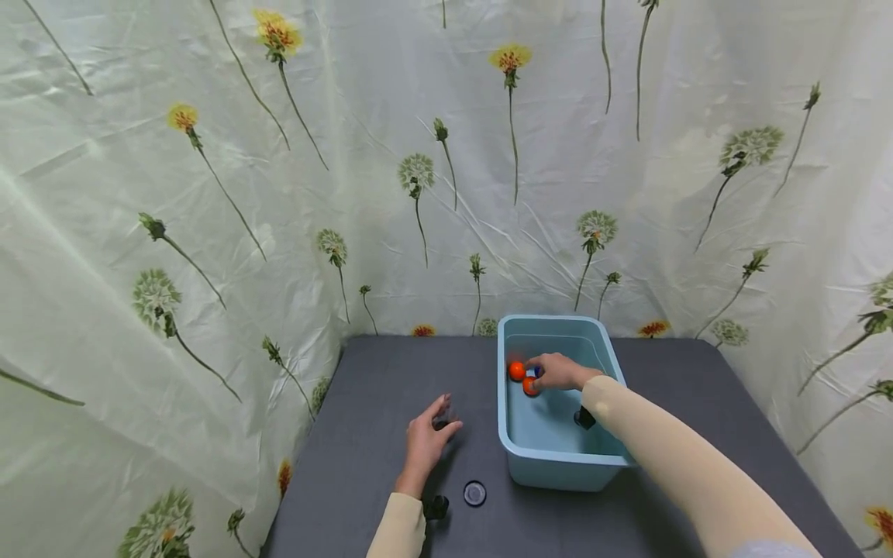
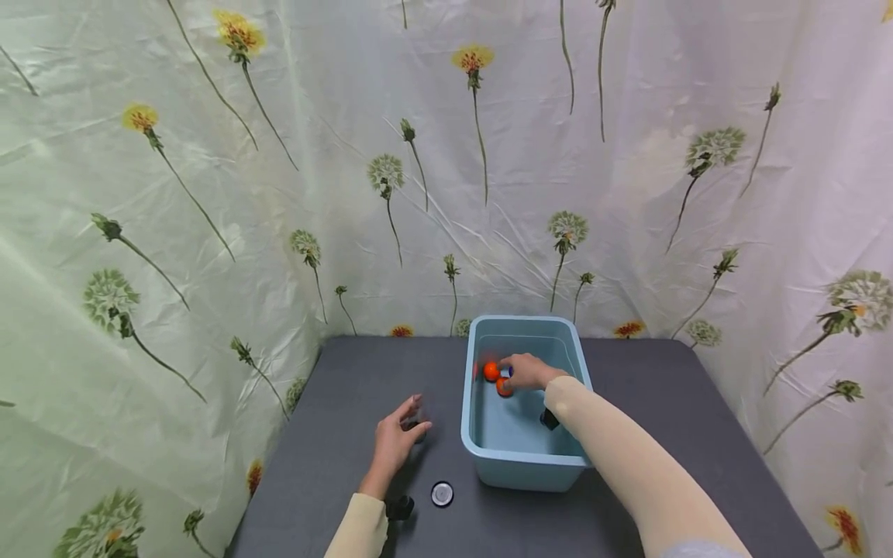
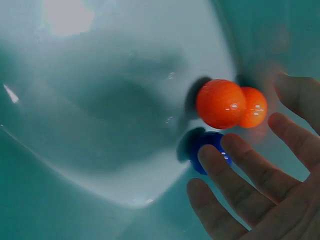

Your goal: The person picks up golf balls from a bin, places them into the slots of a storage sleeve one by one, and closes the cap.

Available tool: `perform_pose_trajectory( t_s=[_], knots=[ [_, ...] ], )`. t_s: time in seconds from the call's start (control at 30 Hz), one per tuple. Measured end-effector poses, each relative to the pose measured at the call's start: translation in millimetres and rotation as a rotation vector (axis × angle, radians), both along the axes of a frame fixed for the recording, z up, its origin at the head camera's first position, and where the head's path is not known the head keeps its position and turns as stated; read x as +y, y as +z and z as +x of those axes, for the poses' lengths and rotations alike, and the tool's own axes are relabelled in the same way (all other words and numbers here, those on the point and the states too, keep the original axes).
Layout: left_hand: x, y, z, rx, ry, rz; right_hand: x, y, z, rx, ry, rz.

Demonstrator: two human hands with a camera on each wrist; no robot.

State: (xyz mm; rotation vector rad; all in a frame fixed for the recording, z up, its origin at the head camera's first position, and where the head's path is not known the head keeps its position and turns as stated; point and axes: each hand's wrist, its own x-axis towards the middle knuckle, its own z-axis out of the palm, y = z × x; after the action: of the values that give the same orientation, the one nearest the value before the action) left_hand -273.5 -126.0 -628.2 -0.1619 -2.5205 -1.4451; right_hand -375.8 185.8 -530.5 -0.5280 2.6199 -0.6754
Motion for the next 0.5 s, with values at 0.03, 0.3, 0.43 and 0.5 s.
perform_pose_trajectory(
  t_s=[0.03,0.3,0.43,0.5],
  knots=[
    [-0.6,-0.8,0.2,0.004,0.000,-0.010,-0.4,-3.0,-1.2,-0.002,0.001,0.010],
    [0.9,-2.3,1.0,0.042,0.003,-0.077,-3.6,-25.1,-8.7,-0.010,-0.042,0.067],
    [1.2,-1.6,2.5,0.043,0.023,-0.083,-8.1,-28.9,-11.1,0.008,-0.039,0.065],
    [0.5,-2.0,2.4,0.039,0.024,-0.083,-9.6,-31.2,-11.2,0.000,-0.038,0.070]
  ],
)
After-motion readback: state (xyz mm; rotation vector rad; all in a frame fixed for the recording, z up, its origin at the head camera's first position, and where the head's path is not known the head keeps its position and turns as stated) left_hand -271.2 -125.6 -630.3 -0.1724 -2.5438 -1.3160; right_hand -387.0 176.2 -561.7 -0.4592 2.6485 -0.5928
